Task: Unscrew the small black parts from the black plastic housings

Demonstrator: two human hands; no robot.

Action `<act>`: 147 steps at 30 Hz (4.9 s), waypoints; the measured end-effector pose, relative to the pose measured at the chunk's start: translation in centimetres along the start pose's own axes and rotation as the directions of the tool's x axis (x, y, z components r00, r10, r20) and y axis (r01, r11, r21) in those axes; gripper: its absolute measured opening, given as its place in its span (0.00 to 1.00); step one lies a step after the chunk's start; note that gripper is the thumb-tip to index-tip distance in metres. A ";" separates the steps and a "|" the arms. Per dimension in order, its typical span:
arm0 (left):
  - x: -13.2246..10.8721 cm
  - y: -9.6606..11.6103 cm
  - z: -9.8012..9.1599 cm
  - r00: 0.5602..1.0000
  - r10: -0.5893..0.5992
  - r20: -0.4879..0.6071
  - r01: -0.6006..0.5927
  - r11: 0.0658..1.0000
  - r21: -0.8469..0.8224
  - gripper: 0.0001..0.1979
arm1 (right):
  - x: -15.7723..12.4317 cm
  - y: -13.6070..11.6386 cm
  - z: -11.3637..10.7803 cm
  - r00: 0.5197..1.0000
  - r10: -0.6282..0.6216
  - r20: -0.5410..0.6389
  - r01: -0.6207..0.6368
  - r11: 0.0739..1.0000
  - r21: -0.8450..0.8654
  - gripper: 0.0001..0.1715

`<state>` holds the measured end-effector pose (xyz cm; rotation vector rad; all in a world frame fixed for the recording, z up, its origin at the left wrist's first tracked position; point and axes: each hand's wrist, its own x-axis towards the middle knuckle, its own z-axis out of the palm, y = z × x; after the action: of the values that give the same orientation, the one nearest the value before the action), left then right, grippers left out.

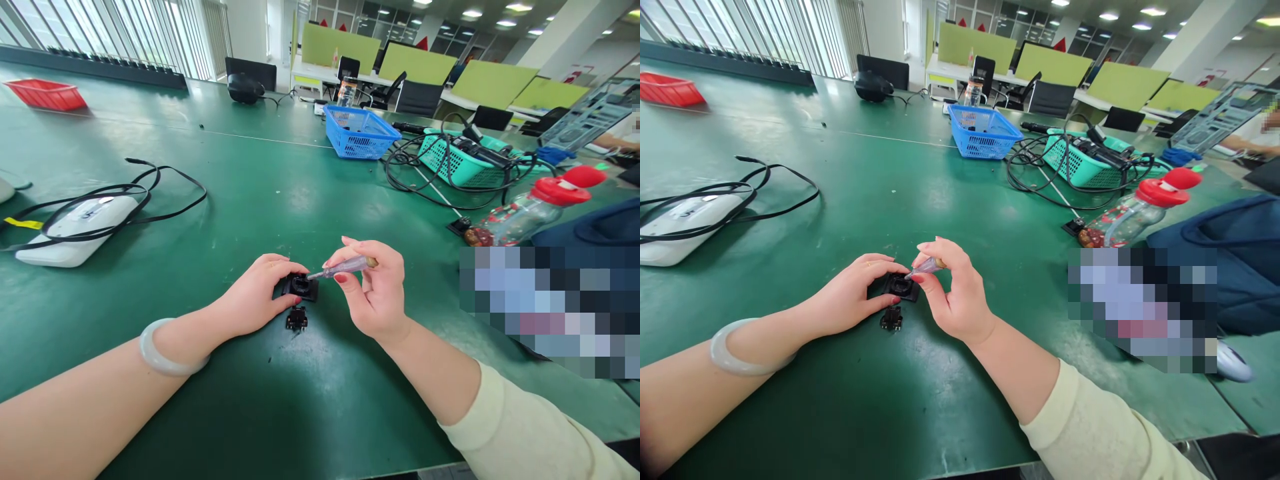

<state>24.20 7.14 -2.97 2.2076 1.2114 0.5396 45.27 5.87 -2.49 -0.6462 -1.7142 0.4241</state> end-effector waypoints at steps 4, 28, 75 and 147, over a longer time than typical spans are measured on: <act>0.0 -0.1 0.1 1.000 -0.018 -0.022 0.018 1.000 -0.005 0.24 | 0.1 0.2 0.0 0.999 -0.049 -0.005 0.049 0.998 -0.037 0.20; 0.0 -0.3 0.1 0.998 0.024 -0.065 -0.025 1.000 -0.018 0.19 | 0.0 -0.5 0.1 0.983 -0.142 0.113 0.162 0.967 -0.195 0.23; 0.5 0.2 0.8 0.998 0.059 -0.012 -0.054 0.971 0.234 0.23 | 0.5 2.6 0.0 0.871 0.491 -0.009 -0.465 0.831 0.306 0.25; -19.2 -16.3 -17.2 0.675 -0.474 -0.565 0.722 0.582 0.375 0.31 | 0.7 5.3 -1.4 0.842 0.536 -0.060 -0.498 0.815 0.296 0.24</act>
<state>-5.94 2.57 -1.78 1.9135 2.5389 0.3605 47.59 10.34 -4.77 -0.9199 -1.2938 0.9590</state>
